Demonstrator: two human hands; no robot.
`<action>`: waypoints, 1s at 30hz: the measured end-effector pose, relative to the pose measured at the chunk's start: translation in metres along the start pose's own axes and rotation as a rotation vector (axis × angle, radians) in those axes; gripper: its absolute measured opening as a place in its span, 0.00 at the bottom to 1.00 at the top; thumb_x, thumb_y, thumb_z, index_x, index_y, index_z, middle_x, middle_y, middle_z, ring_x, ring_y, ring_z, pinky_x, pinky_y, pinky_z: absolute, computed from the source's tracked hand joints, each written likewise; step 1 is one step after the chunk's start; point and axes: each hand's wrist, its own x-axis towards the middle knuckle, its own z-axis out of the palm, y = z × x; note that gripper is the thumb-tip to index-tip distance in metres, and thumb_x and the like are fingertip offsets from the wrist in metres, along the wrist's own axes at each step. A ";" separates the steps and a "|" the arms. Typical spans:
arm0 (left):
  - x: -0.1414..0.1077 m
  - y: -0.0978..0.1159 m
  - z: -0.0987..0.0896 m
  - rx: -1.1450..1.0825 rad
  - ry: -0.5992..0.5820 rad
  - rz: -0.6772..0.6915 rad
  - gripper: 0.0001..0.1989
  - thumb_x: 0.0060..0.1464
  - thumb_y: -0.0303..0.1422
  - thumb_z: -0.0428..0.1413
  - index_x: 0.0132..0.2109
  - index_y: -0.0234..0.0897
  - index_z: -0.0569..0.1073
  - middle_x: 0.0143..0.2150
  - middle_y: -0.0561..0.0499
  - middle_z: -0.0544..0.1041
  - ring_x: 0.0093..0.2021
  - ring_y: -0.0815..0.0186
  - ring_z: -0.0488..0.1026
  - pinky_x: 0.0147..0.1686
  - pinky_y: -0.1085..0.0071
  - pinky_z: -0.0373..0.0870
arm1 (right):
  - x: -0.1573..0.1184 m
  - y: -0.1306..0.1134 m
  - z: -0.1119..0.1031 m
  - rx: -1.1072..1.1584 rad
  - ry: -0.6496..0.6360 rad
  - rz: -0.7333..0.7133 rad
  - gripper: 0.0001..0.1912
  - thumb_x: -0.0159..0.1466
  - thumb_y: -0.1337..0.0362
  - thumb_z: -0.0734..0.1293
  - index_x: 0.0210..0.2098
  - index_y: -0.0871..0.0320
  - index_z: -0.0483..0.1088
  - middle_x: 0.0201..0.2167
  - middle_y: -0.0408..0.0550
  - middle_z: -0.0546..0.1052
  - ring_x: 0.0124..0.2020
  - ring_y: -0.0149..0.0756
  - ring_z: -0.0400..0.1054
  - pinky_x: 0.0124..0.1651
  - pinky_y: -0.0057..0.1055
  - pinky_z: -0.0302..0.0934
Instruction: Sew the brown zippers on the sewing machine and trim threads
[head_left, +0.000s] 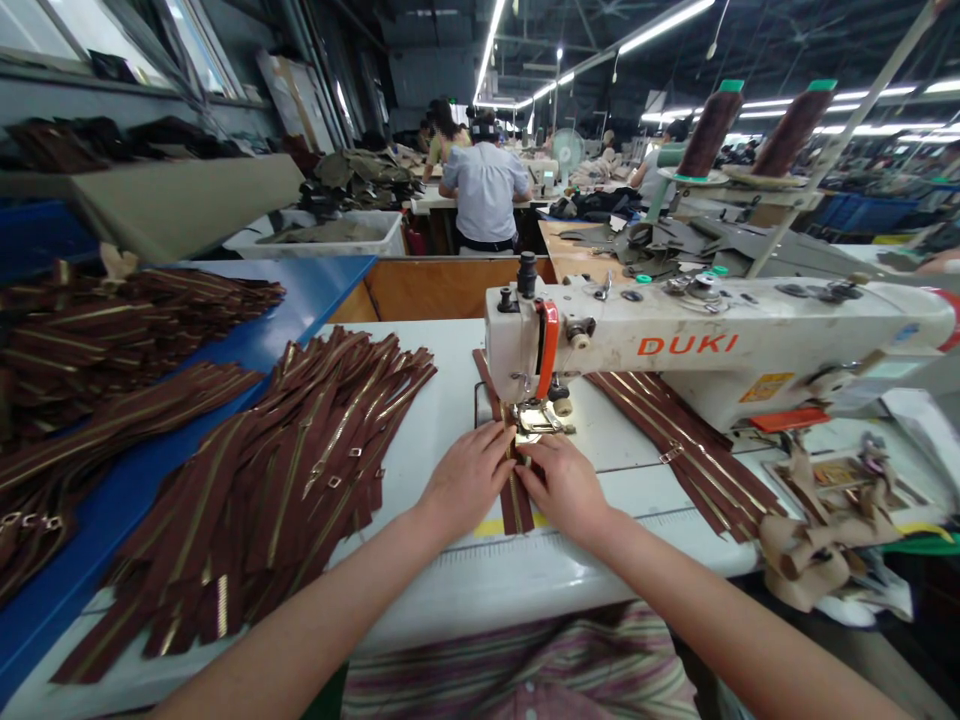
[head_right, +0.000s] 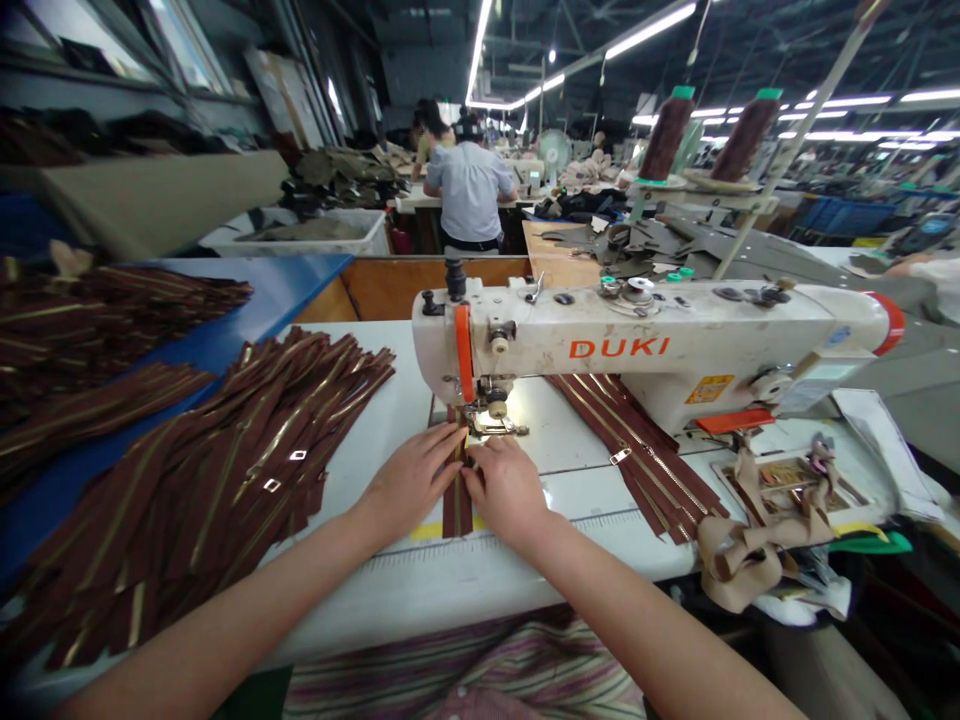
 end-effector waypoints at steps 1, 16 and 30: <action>-0.001 0.000 0.000 -0.004 0.006 0.008 0.18 0.62 0.29 0.47 0.57 0.32 0.65 0.56 0.40 0.71 0.57 0.57 0.67 0.56 0.58 0.65 | 0.000 0.000 0.000 -0.015 -0.006 -0.011 0.09 0.64 0.68 0.62 0.41 0.60 0.73 0.36 0.53 0.74 0.41 0.42 0.65 0.44 0.35 0.59; -0.002 0.005 -0.003 0.044 -0.018 0.011 0.14 0.61 0.29 0.48 0.52 0.32 0.71 0.54 0.39 0.73 0.56 0.55 0.69 0.54 0.57 0.67 | 0.001 0.003 -0.002 -0.239 -0.062 -0.208 0.12 0.68 0.68 0.58 0.36 0.60 0.73 0.31 0.52 0.72 0.36 0.40 0.63 0.40 0.34 0.58; 0.010 0.000 -0.006 0.009 -0.058 0.018 0.13 0.60 0.30 0.50 0.50 0.33 0.72 0.53 0.41 0.74 0.54 0.55 0.70 0.54 0.57 0.67 | 0.039 0.047 -0.013 0.177 0.109 0.021 0.08 0.62 0.71 0.63 0.34 0.61 0.75 0.35 0.52 0.74 0.41 0.41 0.66 0.45 0.36 0.60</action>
